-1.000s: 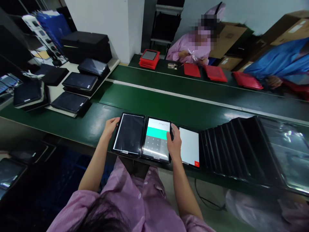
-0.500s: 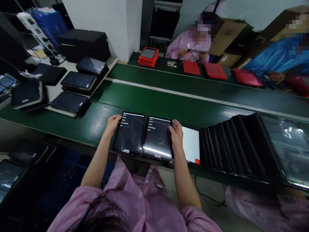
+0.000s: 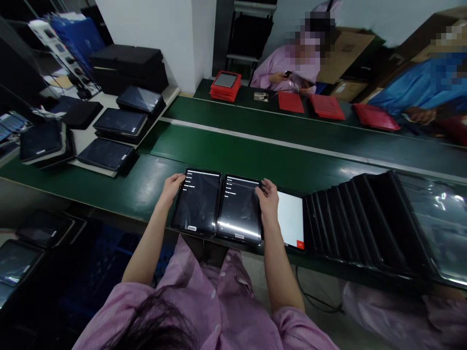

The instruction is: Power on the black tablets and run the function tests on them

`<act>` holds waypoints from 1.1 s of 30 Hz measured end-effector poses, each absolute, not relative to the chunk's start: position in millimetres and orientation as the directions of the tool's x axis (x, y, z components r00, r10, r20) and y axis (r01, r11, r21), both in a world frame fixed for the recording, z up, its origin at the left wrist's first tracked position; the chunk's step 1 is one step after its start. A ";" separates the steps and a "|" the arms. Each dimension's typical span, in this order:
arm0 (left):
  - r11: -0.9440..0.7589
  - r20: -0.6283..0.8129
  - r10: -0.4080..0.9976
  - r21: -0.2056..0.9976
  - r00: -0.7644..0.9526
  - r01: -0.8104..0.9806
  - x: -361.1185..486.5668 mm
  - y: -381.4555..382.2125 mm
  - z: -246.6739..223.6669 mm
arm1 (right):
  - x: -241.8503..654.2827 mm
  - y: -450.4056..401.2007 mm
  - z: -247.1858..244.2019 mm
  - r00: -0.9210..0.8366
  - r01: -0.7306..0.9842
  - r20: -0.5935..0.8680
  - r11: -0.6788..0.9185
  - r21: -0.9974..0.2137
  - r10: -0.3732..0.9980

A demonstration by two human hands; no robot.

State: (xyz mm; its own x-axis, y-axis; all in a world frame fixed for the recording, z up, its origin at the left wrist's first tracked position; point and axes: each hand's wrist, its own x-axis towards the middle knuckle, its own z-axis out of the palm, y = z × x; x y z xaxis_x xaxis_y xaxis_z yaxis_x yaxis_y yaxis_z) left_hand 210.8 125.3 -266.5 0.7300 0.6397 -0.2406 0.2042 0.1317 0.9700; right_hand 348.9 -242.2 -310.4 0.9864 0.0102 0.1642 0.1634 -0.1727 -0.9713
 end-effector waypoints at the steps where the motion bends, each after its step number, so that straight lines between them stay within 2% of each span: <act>1: 0.155 -0.252 0.629 0.968 0.735 0.199 209.3 124.9 -266.3 | 348.1 -242.8 -311.0 0.986 0.167 0.165 -0.178 -0.970 0.024; 4: 0.202 -0.272 0.619 0.962 0.737 0.185 207.1 123.9 -266.1 | 346.7 -243.9 -312.6 0.987 0.160 0.155 -0.176 -0.971 0.040; 12: 0.194 -0.276 0.645 0.961 0.713 0.197 208.2 124.5 -270.4 | 349.9 -248.4 -321.9 0.979 0.203 0.201 -0.131 -0.970 0.031; 17: -0.036 -0.162 0.671 0.967 0.724 0.250 208.8 122.5 -268.0 | 350.6 -250.3 -325.6 0.978 0.209 0.207 -0.115 -0.971 0.030; 19: -0.075 -0.135 0.664 0.967 0.735 0.245 209.2 121.5 -265.7 | 351.5 -249.6 -326.5 0.977 0.215 0.213 -0.126 -0.968 0.033; 24: 0.090 -0.196 0.632 0.980 0.750 0.180 209.9 122.8 -265.9 | 351.0 -247.3 -326.0 0.980 0.200 0.197 -0.134 -0.971 0.034; 33: 0.177 -0.268 0.640 0.963 0.720 0.201 210.7 127.4 -272.6 | 347.1 -246.6 -316.5 0.981 0.191 0.182 -0.205 -0.960 0.058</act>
State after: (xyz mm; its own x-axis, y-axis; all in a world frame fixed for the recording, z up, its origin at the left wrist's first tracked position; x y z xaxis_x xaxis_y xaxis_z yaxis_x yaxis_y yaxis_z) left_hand 210.7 127.4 -272.6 0.7202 0.6399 -0.2681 0.2013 0.1771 0.9634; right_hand 347.1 -246.6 -316.5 0.9815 0.0583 0.1825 0.1907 -0.2054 -0.9599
